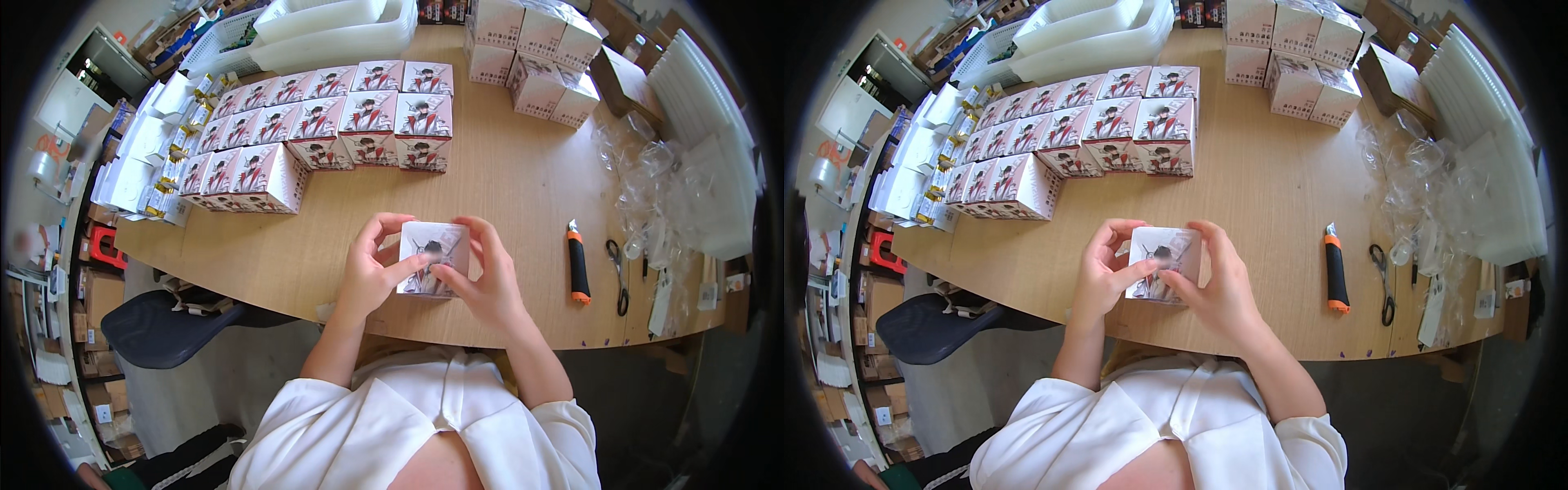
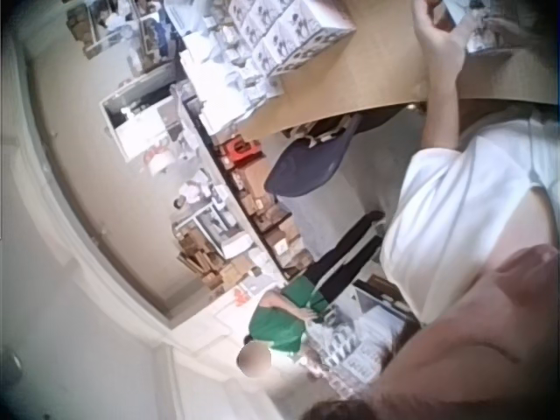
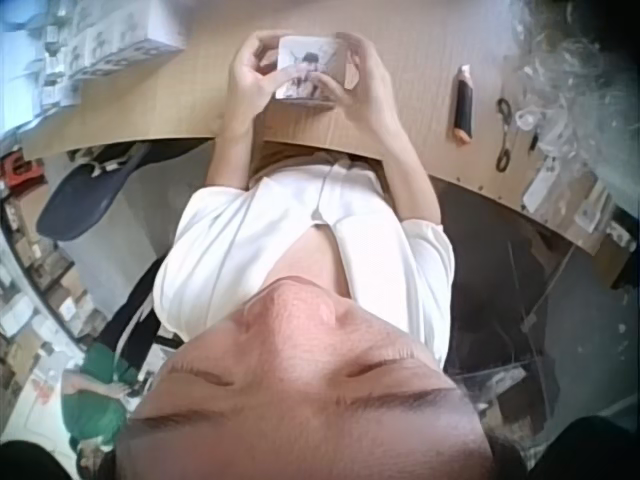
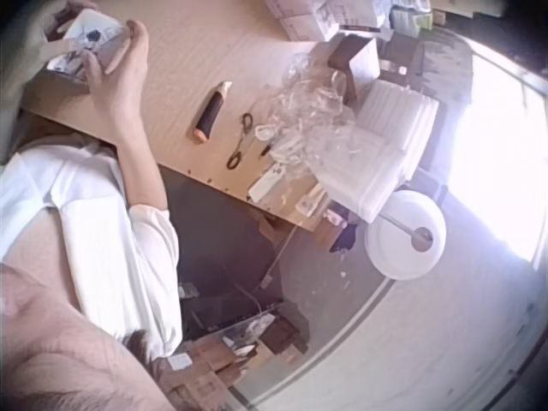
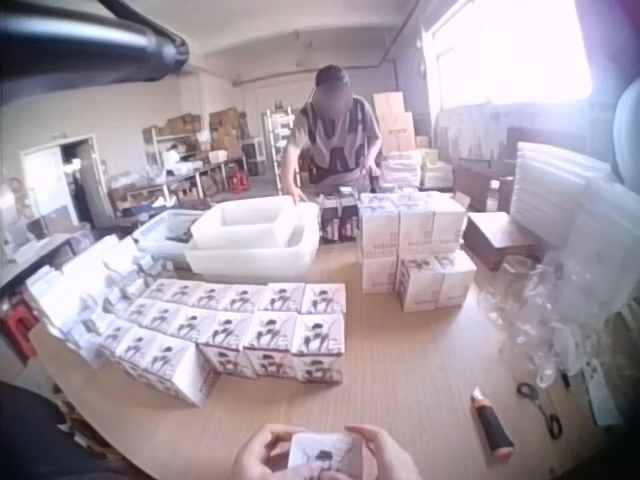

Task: The person wraps small printed boxes in clear plastic film using a utility knife to cut the film and hands to seal the edges. The wrapped boxes are stacked on the table as the task proceeds.

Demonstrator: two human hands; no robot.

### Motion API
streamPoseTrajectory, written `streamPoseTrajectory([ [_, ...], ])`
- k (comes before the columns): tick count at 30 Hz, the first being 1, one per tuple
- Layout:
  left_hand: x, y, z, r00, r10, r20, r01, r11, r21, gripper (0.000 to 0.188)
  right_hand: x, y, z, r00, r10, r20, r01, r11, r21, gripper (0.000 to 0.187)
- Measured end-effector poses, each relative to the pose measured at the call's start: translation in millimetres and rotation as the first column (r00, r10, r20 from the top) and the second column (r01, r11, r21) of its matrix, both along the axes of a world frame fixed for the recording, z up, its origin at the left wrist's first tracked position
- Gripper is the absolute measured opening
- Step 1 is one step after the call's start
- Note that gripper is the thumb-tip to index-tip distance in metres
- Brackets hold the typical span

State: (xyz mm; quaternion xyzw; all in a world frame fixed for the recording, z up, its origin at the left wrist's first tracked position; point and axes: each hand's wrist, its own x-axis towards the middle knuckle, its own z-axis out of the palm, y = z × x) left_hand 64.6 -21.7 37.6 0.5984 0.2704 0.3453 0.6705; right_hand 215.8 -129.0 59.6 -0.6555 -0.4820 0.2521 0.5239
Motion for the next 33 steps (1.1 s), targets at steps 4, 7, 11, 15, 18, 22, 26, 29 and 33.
streamPoseTrajectory([
  [4,3,1,-11,0.999,0.031,0.042,-0.033,0.998,0.047,0.046,-13,4,21,0.907,0.066,0.417,-0.094,0.995,0.046,0.077],
  [7,3,0,-14,0.995,0.052,0.086,-0.051,0.999,-0.009,0.045,-9,10,33,0.807,0.200,0.556,-0.182,0.979,-0.088,0.079],
  [11,-2,-2,-30,0.986,-0.011,0.168,0.043,0.981,-0.187,0.067,1,9,46,0.669,0.363,0.648,-0.264,0.932,-0.249,0.071],
  [15,-14,-2,-26,0.969,-0.244,0.042,0.229,0.948,0.223,0.113,-1,7,48,0.595,0.421,0.685,-0.313,0.906,-0.285,0.065],
  [18,-12,-10,-22,0.982,-0.124,-0.144,0.164,0.937,0.309,0.112,-15,10,61,0.631,0.443,0.637,-0.299,0.896,-0.327,0.065],
  [22,-9,-27,-16,0.969,0.062,-0.239,0.024,0.939,0.344,0.107,-21,17,59,0.548,0.368,0.751,-0.198,0.930,-0.311,0.065],
  [26,-5,-39,-9,0.948,0.200,-0.247,-0.066,0.883,0.464,0.103,-6,18,38,0.681,0.283,0.676,-0.091,0.948,-0.305,0.058],
  [29,-5,-40,-8,0.944,0.215,-0.250,-0.073,0.877,0.475,0.102,-7,12,29,0.751,0.154,0.642,0.009,0.970,-0.243,0.045],
  [33,-8,-39,-9,0.950,0.220,-0.222,-0.081,0.858,0.508,0.100,4,9,27,0.880,0.075,0.468,0.031,0.976,-0.214,0.030],
])
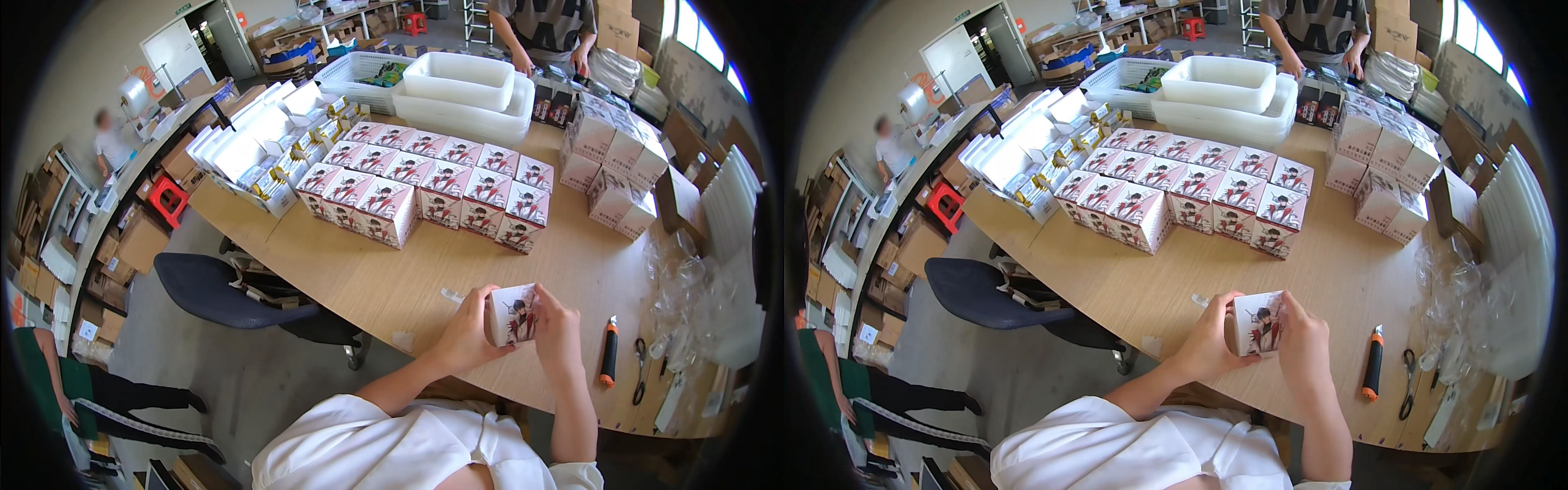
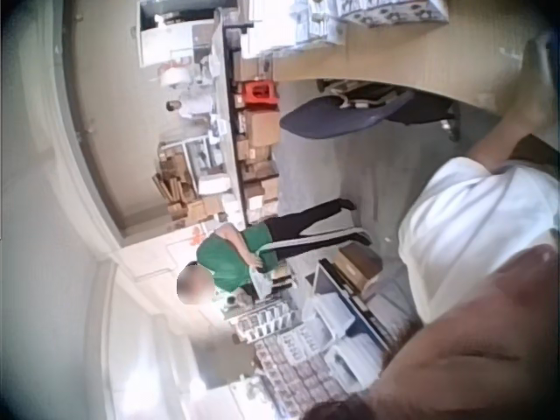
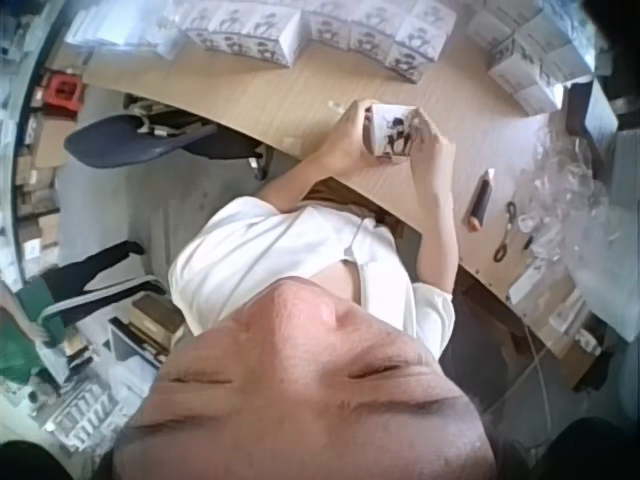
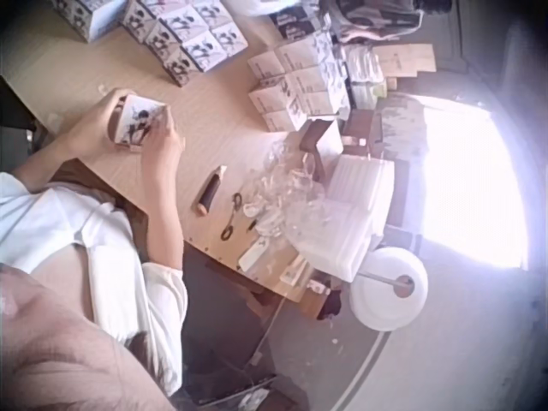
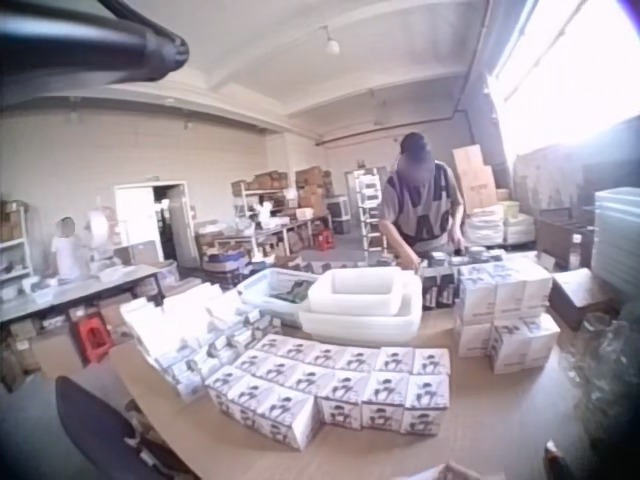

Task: The person wraps small printed boxes in clear plastic film using a utility knife to cut the film and hands to seal the edges. The wrapped boxes are stacked on the table as the task proceeds.

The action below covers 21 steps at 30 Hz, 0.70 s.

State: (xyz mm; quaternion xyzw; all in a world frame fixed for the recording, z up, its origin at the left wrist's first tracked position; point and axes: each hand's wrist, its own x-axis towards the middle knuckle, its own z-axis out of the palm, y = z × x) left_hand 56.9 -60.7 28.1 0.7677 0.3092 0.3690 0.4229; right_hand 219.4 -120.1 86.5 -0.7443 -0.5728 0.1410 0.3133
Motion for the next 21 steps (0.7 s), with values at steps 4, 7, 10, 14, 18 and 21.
streamPoseTrajectory([
  [4,0,-1,1,0.998,-0.054,0.018,0.056,0.993,-0.100,0.101,21,-1,-24,0.869,-0.076,-0.489,0.122,0.991,0.063,0.023],
  [7,-15,15,-6,0.979,-0.198,0.046,0.201,0.975,-0.089,0.101,42,-3,-36,0.496,-0.035,-0.867,0.151,0.987,0.047,0.021],
  [10,-30,42,2,0.809,-0.542,0.227,0.588,0.752,-0.299,0.103,56,-9,-35,0.471,-0.027,-0.882,0.090,0.996,0.018,0.019],
  [14,-35,50,8,0.858,-0.486,0.168,0.514,0.804,-0.299,0.108,53,-16,-47,0.342,0.016,-0.939,0.174,0.981,0.081,0.016],
  [18,-31,34,5,0.956,-0.285,0.064,0.284,0.959,0.024,0.116,33,-24,-58,0.361,0.077,-0.929,0.239,0.956,0.172,0.014],
  [21,-9,5,3,0.992,-0.113,-0.060,0.117,0.991,0.068,0.114,22,-22,-59,0.332,0.139,-0.933,0.122,0.974,0.189,0.013],
])
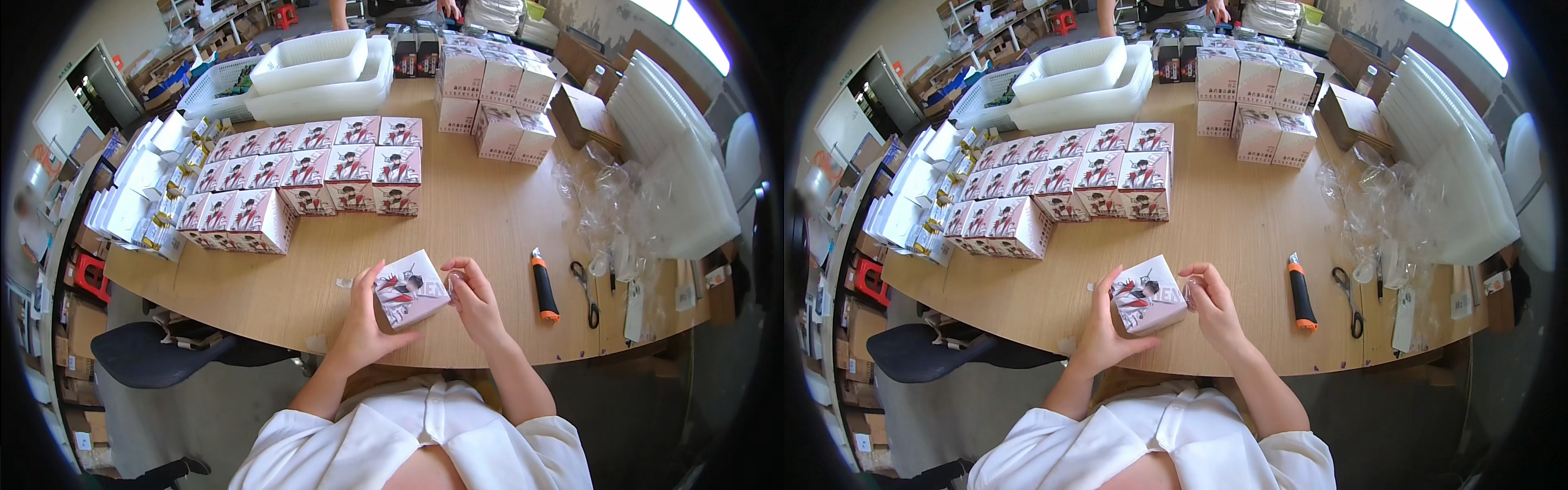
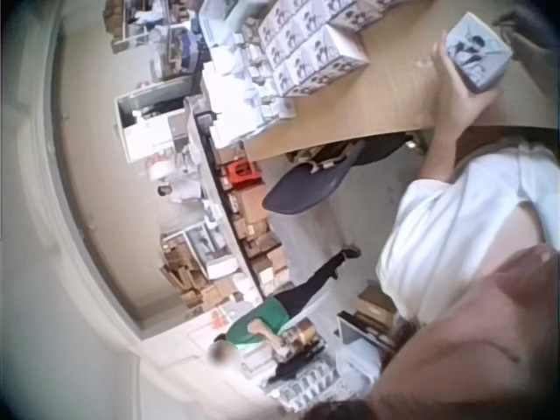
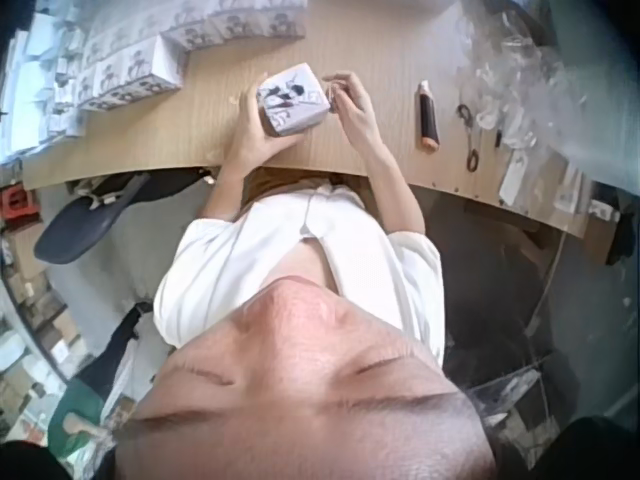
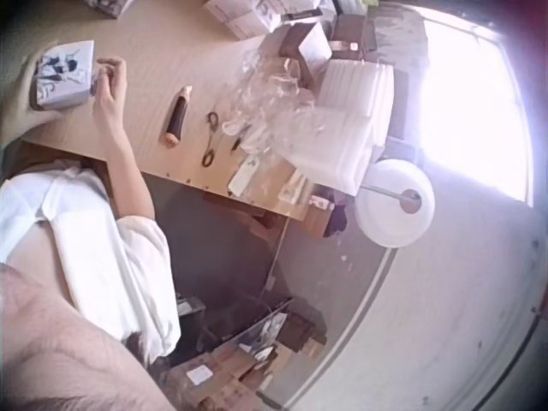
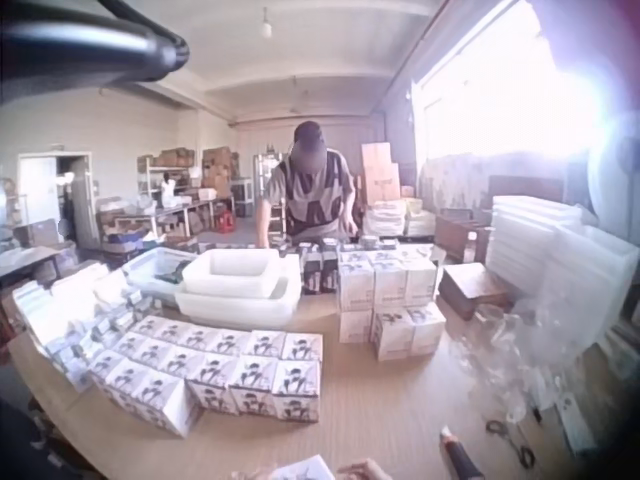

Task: The person wraps small printed boxes in clear plastic film using a utility knife to cut the film and hands to seal the edges. The wrapped boxes are stacked on the table as the task proceeds.

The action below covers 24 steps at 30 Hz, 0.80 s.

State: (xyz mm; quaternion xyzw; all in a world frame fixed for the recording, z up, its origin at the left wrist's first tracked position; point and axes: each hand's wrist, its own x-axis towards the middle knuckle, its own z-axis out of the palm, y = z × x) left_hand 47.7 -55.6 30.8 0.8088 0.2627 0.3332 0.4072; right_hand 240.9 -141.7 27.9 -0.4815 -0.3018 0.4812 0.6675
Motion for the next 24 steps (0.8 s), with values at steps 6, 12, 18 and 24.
streamPoseTrajectory([
  [6,-15,34,-3,0.922,-0.362,0.141,0.387,0.830,-0.401,0.098,35,8,1,0.953,-0.287,-0.094,0.293,0.954,0.060,0.010],
  [12,-24,64,-13,0.897,-0.429,0.103,0.436,0.826,-0.357,0.114,41,-6,0,0.997,-0.075,0.029,0.072,0.994,0.078,0.019],
  [18,-8,22,12,0.984,-0.086,0.156,0.093,0.995,-0.038,0.107,10,-14,15,0.824,0.084,0.560,0.010,0.987,-0.162,0.011],
  [24,-12,32,-7,0.985,-0.023,0.169,0.070,0.959,-0.276,0.110,38,-12,1,0.932,-0.055,0.359,0.100,0.989,-0.109,0.017],
])
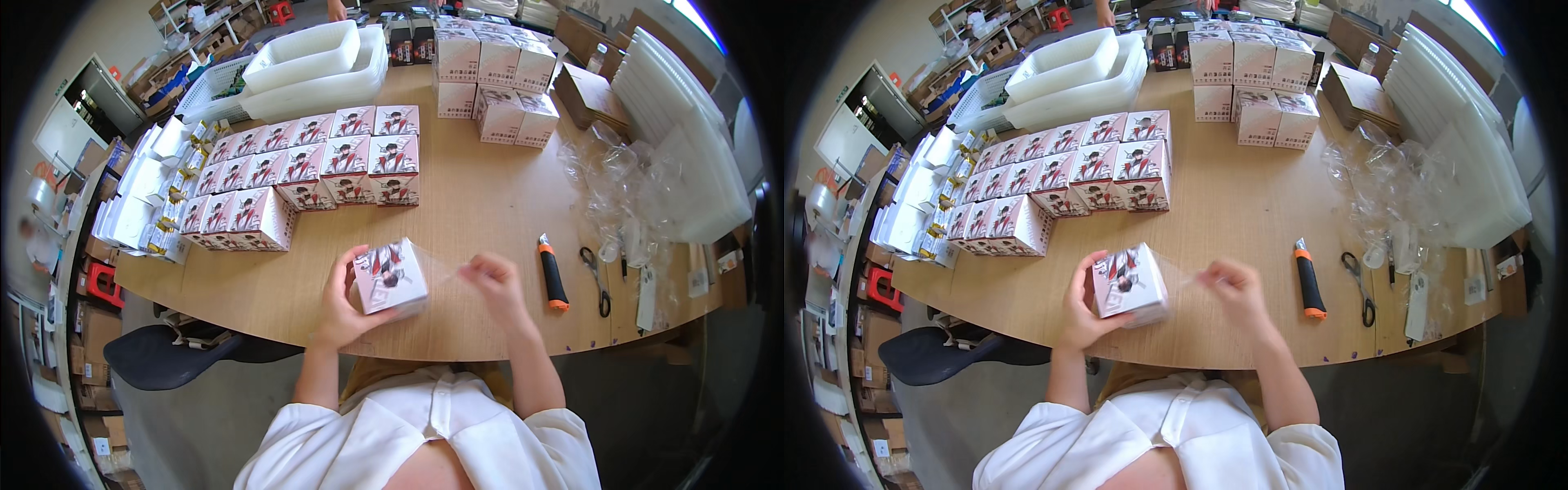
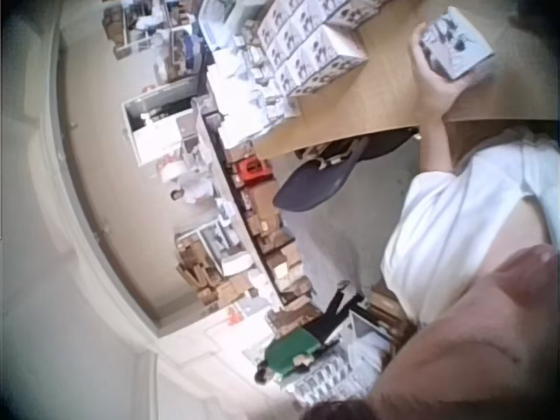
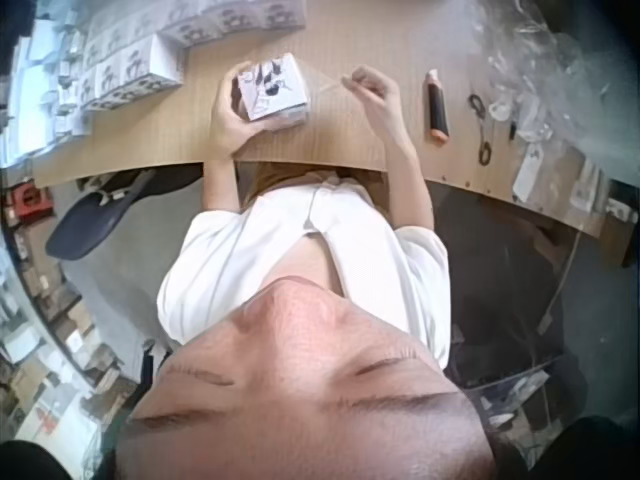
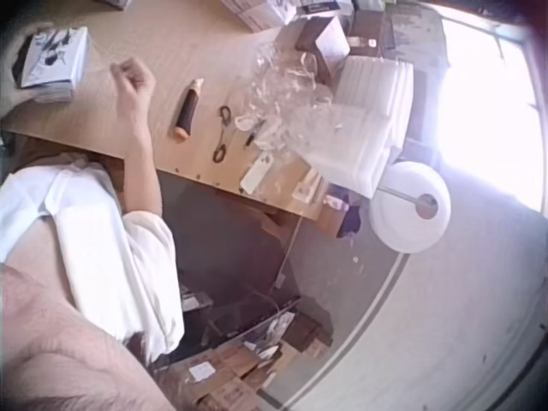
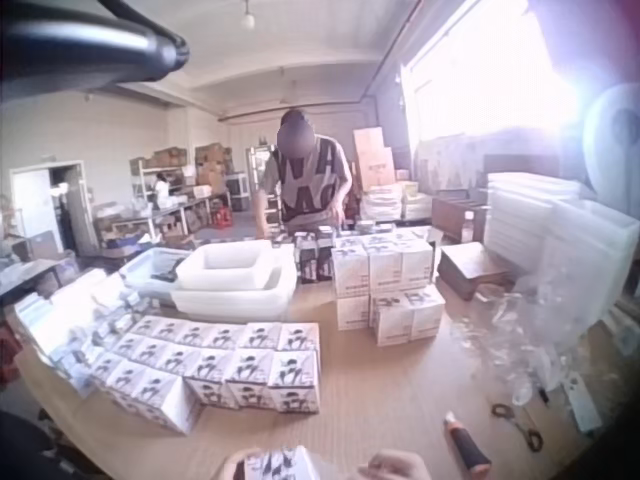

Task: The person wraps small printed boxes in clear plastic film using a utility knife to cut the film and hands to seal the edges. The wrapped boxes are stacked on the table as the task proceeds.

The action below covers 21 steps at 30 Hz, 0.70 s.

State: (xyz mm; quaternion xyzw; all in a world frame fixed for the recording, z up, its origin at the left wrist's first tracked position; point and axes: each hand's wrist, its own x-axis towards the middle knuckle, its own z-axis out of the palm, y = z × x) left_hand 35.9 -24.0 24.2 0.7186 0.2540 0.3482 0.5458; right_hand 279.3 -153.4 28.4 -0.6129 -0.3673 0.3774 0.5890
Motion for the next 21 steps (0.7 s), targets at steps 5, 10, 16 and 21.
streamPoseTrajectory([
  [5,-21,24,10,0.876,-0.436,0.209,0.476,0.852,-0.219,0.102,0,5,7,0.933,-0.072,-0.353,0.165,0.957,0.241,0.019],
  [10,-20,23,3,0.974,-0.092,0.207,0.080,0.995,0.065,0.085,-14,-4,26,0.818,0.219,-0.531,0.005,0.922,0.387,0.018],
  [16,11,-31,21,0.979,0.179,-0.099,-0.138,0.937,0.322,0.099,-22,0,6,0.855,0.237,-0.461,-0.042,0.918,0.394,0.006],
  [21,7,-16,-15,0.989,0.054,0.141,-0.043,0.996,-0.081,0.099,-26,-4,28,0.876,0.012,0.482,-0.091,0.986,0.141,0.035],
])
